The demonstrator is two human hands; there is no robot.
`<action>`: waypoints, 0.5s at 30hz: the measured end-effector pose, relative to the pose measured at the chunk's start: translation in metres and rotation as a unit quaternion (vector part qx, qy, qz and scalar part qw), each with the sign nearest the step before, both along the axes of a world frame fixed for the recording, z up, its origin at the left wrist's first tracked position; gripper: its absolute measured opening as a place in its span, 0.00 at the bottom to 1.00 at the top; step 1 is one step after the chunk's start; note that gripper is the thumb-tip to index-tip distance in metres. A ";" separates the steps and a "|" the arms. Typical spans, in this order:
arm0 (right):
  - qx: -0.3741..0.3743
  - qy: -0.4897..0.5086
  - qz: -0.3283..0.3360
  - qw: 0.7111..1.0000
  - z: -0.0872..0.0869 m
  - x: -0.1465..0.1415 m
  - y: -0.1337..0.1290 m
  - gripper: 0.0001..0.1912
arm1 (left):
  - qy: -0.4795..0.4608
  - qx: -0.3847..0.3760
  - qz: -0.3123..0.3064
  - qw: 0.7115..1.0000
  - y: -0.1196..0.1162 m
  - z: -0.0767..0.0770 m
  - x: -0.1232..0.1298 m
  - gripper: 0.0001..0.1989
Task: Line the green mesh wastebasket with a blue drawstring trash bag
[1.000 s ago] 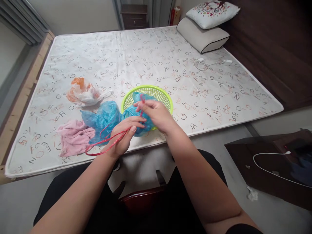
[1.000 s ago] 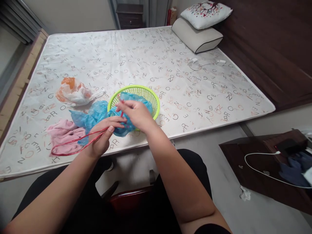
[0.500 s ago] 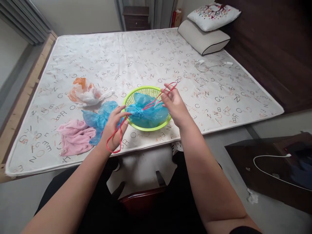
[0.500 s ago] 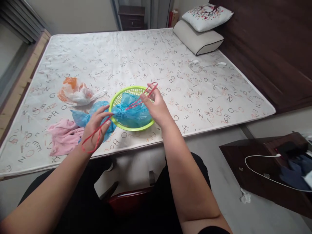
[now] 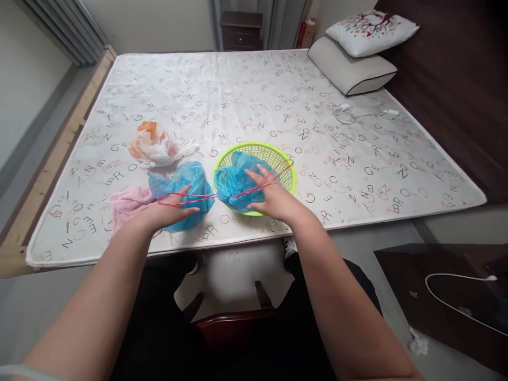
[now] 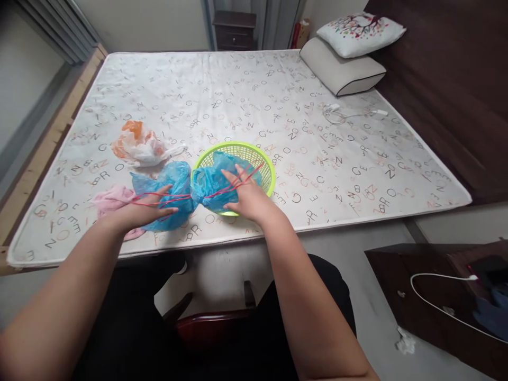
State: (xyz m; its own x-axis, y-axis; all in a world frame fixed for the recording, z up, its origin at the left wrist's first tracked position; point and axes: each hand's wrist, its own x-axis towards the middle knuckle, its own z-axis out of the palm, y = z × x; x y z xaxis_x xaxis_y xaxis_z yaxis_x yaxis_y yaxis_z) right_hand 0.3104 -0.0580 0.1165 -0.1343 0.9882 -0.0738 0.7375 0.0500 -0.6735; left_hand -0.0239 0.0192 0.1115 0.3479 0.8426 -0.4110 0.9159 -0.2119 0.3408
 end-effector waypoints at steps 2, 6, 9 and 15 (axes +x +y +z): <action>-0.029 0.000 0.022 0.999 0.000 -0.006 -0.001 0.50 | 0.035 -0.070 -0.020 0.997 -0.007 -0.010 0.011 0.43; -0.042 -0.018 0.029 0.999 0.002 -0.012 0.000 0.20 | 0.002 -0.135 -0.105 0.985 -0.021 -0.030 0.041 0.44; 0.022 0.021 -0.061 0.998 0.010 -0.010 0.002 0.17 | -0.016 -0.129 -0.147 0.981 -0.026 -0.035 0.052 0.44; 0.181 0.304 -0.356 0.865 0.061 0.003 0.032 0.13 | 0.004 -0.111 -0.129 0.985 -0.023 -0.016 0.041 0.38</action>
State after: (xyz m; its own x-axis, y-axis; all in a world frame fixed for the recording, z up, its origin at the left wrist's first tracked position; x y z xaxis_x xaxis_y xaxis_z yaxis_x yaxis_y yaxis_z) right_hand 0.3132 -0.0260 0.1776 0.6131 0.7797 0.1274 0.1822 0.0174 -0.9831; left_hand 0.0175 -0.0042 0.0956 0.5357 0.6147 -0.5790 0.8436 -0.3595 0.3989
